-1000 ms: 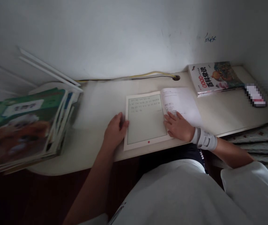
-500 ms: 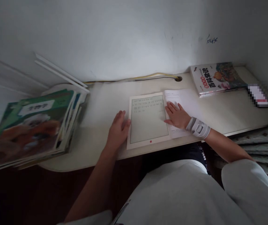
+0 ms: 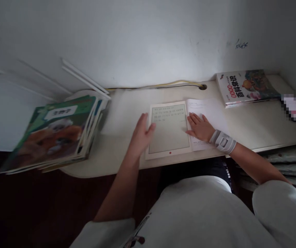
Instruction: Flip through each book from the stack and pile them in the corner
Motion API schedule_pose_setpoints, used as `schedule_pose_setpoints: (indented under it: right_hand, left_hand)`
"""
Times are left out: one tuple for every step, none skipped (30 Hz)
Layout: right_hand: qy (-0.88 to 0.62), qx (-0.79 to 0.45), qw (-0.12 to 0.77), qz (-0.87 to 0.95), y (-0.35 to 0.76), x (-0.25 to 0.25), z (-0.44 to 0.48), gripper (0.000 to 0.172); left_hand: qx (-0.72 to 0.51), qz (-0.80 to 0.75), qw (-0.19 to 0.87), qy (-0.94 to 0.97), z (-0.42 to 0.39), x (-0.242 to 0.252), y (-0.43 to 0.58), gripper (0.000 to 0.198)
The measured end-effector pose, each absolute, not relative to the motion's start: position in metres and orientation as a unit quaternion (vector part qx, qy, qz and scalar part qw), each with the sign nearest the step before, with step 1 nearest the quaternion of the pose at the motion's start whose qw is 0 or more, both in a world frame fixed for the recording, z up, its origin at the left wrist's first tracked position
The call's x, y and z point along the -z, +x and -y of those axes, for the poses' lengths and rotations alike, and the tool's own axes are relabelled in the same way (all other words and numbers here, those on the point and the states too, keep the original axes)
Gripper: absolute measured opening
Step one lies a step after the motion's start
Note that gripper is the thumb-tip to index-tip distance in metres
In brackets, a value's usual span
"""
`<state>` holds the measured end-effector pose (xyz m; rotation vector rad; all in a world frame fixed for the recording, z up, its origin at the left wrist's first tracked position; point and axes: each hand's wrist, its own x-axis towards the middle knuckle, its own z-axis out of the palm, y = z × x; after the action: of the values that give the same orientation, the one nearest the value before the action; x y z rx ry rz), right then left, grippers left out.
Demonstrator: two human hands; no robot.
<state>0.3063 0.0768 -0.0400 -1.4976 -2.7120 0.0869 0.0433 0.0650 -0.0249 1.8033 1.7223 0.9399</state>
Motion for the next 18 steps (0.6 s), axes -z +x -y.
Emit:
schedule_pose_setpoints:
  right_hand:
    - [-0.484,-0.028,0.024,0.874,0.306,0.04,-0.077,0.068]
    - [-0.485,-0.029,0.025,0.874,0.306,0.041,-0.077,0.068]
    - [-0.486,-0.029,0.027,0.873,0.306,0.042,-0.076,0.068]
    - [-0.487,-0.029,0.028,0.873,0.306,0.042,-0.076,0.068]
    - [-0.487,-0.028,0.029,0.873,0.306,0.043,-0.076,0.068]
    - [-0.486,-0.026,0.03,0.873,0.306,0.044,-0.076,0.068]
    - [-0.486,-0.023,0.034,0.873,0.306,0.046,-0.075,0.067]
    - [-0.485,-0.021,0.037,0.873,0.306,0.047,-0.075,0.067]
    - [-0.485,-0.019,0.041,0.873,0.306,0.048,-0.076,0.067]
    - [-0.486,-0.019,0.044,0.873,0.305,0.049,-0.076,0.066]
    - [-0.487,-0.021,0.046,0.872,0.305,0.05,-0.076,0.066]
    - [-0.488,-0.023,0.047,0.871,0.305,0.051,-0.077,0.066]
    - [-0.49,-0.026,0.047,0.87,0.305,0.052,-0.077,0.067]
    - [-0.491,-0.029,0.047,0.869,0.305,0.053,-0.078,0.067]
    - [-0.492,-0.032,0.046,0.869,0.305,0.053,-0.078,0.067]
    - [-0.493,-0.036,0.047,0.868,0.305,0.053,-0.078,0.067]
    - [-0.493,-0.04,0.047,0.868,0.304,0.053,-0.078,0.068]
    - [-0.493,-0.045,0.048,0.868,0.304,0.052,-0.078,0.068]
  left_hand:
    - [-0.368,-0.654,0.275,0.601,-0.069,0.028,0.029,0.054]
    - [-0.394,-0.667,0.322,0.543,-0.073,0.03,0.015,0.051]
    - [-0.414,-0.669,0.374,0.491,-0.075,0.03,0.004,0.047]
    - [-0.429,-0.658,0.427,0.448,-0.076,0.029,-0.005,0.043]
    - [-0.435,-0.641,0.475,0.417,-0.077,0.026,-0.011,0.039]
    - [-0.435,-0.623,0.514,0.397,-0.078,0.023,-0.014,0.036]
    - [-0.429,-0.609,0.544,0.385,-0.079,0.02,-0.015,0.034]
    - [-0.42,-0.601,0.564,0.378,-0.08,0.016,-0.015,0.032]
    - [-0.412,-0.6,0.573,0.377,-0.082,0.012,-0.013,0.031]
    - [-0.397,-0.603,0.578,0.381,-0.084,0.009,-0.01,0.032]
    - [-0.374,-0.606,0.583,0.391,-0.087,0.006,-0.007,0.034]
    - [-0.344,-0.607,0.59,0.405,-0.09,0.003,-0.003,0.036]
    - [-0.312,-0.607,0.599,0.42,-0.093,0.0,0.0,0.039]
    - [-0.286,-0.604,0.605,0.432,-0.096,-0.003,0.004,0.042]
    - [-0.274,-0.601,0.608,0.44,-0.098,-0.007,0.008,0.045]
    - [-0.277,-0.595,0.609,0.445,-0.1,-0.011,0.012,0.046]
    - [-0.293,-0.588,0.606,0.449,-0.101,-0.016,0.016,0.047]
    - [-0.314,-0.58,0.599,0.454,-0.102,-0.022,0.021,0.047]
